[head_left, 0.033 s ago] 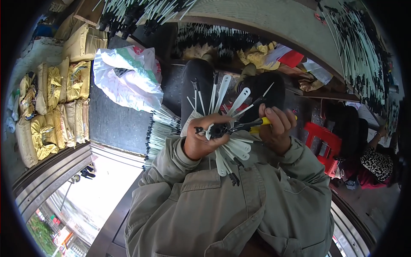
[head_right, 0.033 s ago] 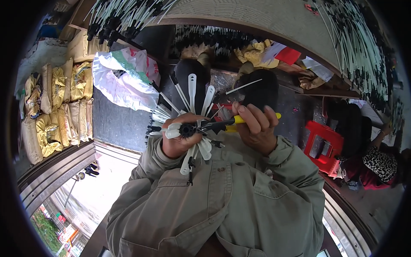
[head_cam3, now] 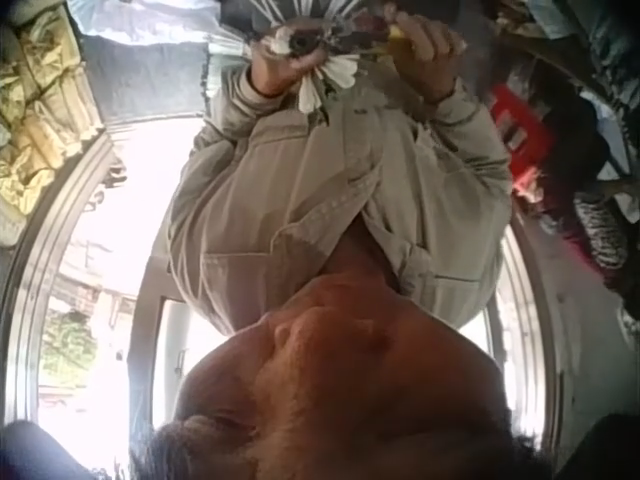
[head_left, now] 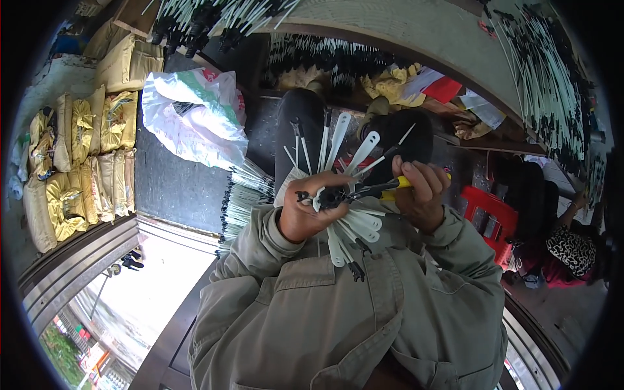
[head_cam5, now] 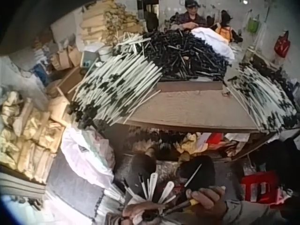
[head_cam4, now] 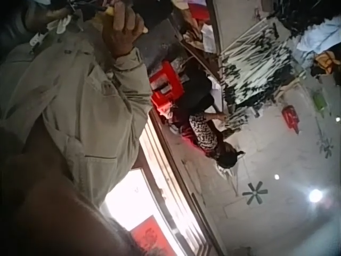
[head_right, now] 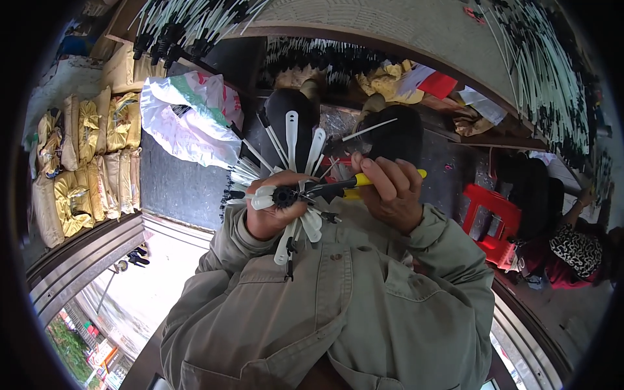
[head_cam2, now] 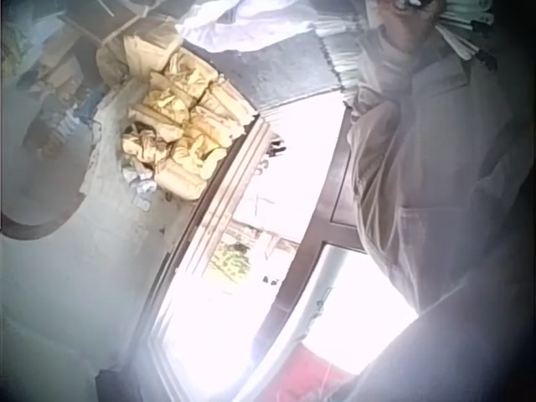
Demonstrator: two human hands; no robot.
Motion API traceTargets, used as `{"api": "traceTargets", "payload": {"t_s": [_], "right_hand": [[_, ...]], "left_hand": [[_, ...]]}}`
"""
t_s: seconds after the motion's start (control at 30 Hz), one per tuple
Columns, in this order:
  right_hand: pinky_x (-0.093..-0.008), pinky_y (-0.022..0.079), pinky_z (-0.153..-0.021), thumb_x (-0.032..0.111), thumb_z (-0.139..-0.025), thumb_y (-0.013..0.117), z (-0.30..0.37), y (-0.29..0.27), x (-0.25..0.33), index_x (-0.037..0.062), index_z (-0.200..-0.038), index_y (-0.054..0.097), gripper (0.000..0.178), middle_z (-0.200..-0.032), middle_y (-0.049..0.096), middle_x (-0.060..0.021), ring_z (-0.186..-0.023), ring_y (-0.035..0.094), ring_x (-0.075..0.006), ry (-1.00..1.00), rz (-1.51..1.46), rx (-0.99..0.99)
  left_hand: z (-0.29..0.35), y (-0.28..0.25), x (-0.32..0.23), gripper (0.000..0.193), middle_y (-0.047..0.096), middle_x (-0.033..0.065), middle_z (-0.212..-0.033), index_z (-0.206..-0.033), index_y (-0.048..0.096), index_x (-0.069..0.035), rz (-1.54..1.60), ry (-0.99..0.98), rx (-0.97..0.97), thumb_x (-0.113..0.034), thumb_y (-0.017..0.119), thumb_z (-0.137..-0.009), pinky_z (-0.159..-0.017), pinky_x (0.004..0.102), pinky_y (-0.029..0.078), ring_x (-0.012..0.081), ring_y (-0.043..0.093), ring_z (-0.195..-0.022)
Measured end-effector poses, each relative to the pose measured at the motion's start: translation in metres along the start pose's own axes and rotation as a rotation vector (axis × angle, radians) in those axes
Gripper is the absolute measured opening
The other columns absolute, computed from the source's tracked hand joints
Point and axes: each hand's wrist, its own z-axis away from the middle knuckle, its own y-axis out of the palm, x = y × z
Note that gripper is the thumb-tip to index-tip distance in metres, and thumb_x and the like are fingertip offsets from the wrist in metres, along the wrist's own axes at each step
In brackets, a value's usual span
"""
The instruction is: Assembling small plastic components with metal pins using hand tools.
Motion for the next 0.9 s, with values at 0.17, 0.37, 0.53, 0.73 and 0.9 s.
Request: {"api": "traceTargets", "payload": {"t_s": [0.17,0.37,0.53,0.73,0.9], "right_hand": [[-0.0324,0.046,-0.068,0.009,-0.071,0.071,-0.047,-0.048,-0.031,0.0078,-0.088,0.053,0.025,-0.11,0.052,-0.008,-0.082,0.055,-0.0223,-0.151,-0.204,0.357],[-0.0313,0.05,-0.063,0.014,-0.082,0.06,-0.06,-0.057,-0.066,0.0016,-0.102,0.049,0.026,-0.104,0.055,-0.0126,-0.082,0.061,-0.0229,0.256,-1.37,1.288],[-0.0307,0.051,-0.064,0.017,-0.075,0.071,-0.023,-0.042,-0.054,-0.0008,-0.117,0.039,0.055,-0.102,0.057,-0.0125,-0.081,0.062,-0.0205,0.771,-2.134,1.526],[-0.0299,0.049,-0.065,0.022,-0.077,0.068,-0.053,-0.079,-0.031,-0.0005,-0.12,0.04,0.056,-0.11,0.055,-0.0157,-0.083,0.062,-0.0257,0.084,-0.749,0.755],[-0.0288,0.05,-0.062,0.023,-0.09,0.051,-0.035,-0.063,-0.069,0.001,-0.123,0.043,0.04,-0.083,0.063,-0.0158,-0.066,0.063,-0.0261,0.508,-1.783,1.346]], "left_hand": [[-0.008,-0.011,-0.012,0.045,0.063,0.0122,-0.095,-0.111,0.058,0.0,0.023,-0.046,0.109,0.002,0.065,-0.067,-0.073,0.025,0.047,0.0164,0.061,-0.081],[-0.016,-0.016,-0.005,0.06,0.061,0.0117,-0.11,-0.114,0.055,0.0,0.114,0.124,0.355,-0.016,0.08,-0.061,-0.079,0.0294,0.05,0.0215,0.062,-0.094],[-0.018,-0.01,0.007,0.055,0.065,0.0111,-0.085,-0.1,0.062,-0.003,0.152,0.227,0.361,-0.036,0.08,-0.059,-0.066,0.0291,0.05,0.0233,0.064,-0.075],[-0.014,-0.016,0.001,0.047,0.064,0.0117,-0.096,-0.105,0.059,0.001,0.137,0.101,0.21,-0.016,0.079,-0.065,-0.073,0.0272,0.049,0.0192,0.064,-0.084],[-0.028,-0.017,0.0,0.057,0.062,0.0137,-0.104,-0.11,0.057,0.002,0.119,0.212,0.445,-0.014,0.08,-0.061,-0.079,0.03,0.05,0.0219,0.063,-0.093]]}}
